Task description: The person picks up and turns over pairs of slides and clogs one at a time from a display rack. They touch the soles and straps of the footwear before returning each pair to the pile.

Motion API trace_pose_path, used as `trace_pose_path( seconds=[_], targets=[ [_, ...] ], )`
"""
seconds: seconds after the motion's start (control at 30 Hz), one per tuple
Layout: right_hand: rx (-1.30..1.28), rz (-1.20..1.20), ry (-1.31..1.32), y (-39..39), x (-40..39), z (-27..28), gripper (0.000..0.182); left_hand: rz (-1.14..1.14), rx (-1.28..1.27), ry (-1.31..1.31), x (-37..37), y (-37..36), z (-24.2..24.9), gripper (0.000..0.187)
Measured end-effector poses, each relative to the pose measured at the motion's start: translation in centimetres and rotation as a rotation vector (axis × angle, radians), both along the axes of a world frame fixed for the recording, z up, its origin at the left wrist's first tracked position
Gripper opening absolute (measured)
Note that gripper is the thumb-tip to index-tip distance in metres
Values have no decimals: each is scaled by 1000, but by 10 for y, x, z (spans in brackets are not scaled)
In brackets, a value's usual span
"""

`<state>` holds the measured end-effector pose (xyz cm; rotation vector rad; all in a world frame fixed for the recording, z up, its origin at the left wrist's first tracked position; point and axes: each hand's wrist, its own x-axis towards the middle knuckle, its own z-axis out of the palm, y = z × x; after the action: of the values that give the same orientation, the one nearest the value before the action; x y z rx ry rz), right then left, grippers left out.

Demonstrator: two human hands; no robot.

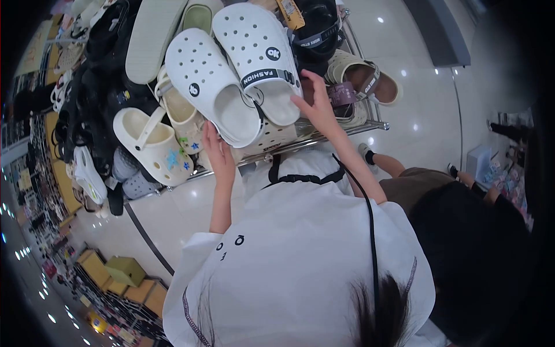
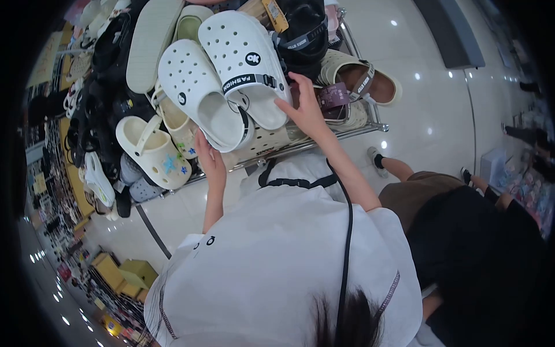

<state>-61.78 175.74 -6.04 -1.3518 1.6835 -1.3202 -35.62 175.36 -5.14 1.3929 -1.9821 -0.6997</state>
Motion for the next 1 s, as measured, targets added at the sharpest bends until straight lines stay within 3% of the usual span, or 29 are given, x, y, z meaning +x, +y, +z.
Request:
trace_pose_path(
  seconds=[0.13, 0.2, 0.33, 0.4, 0.47, 0.53, 0.6, 0.7, 0.77, 0.93, 1.0],
  targets=[
    [-77, 46, -111, 6, -33, 5, 61, 293, 55, 192, -13, 15, 1, 49],
    [-144, 34, -36, 6, -58, 18, 53, 412, 15, 282, -32, 23, 3, 44],
    [-173, -8, 72, 11, -130, 24, 41, 771, -149, 277, -69, 35, 9, 34],
    [-128, 26, 147, 17, -165, 30, 39, 1059, -283, 406, -97, 42, 19, 30],
    [-25, 138, 536, 22, -198, 39, 40, 1193, -313, 500, -137, 53, 21, 28],
    [24, 245, 589, 27, -228, 36, 43, 1141, -412, -105, -168, 74, 9, 35],
    [115, 452, 483, 29, -251, 33, 48, 860, -382, -144, -221, 92, 5, 37],
    [161, 581, 369, 29, -268, 26, 50, 542, -216, -177, -299, 99, 17, 41],
    [191, 639, 297, 23, -274, 26, 50, 422, -103, -21, -328, 93, 16, 46],
    [321, 677, 108, 6, -281, 28, 49, 395, -84, -104, -352, 64, 15, 48],
    [323, 674, 133, 3, -285, 34, 48, 387, -23, -18, -352, 51, 7, 46]
  ],
)
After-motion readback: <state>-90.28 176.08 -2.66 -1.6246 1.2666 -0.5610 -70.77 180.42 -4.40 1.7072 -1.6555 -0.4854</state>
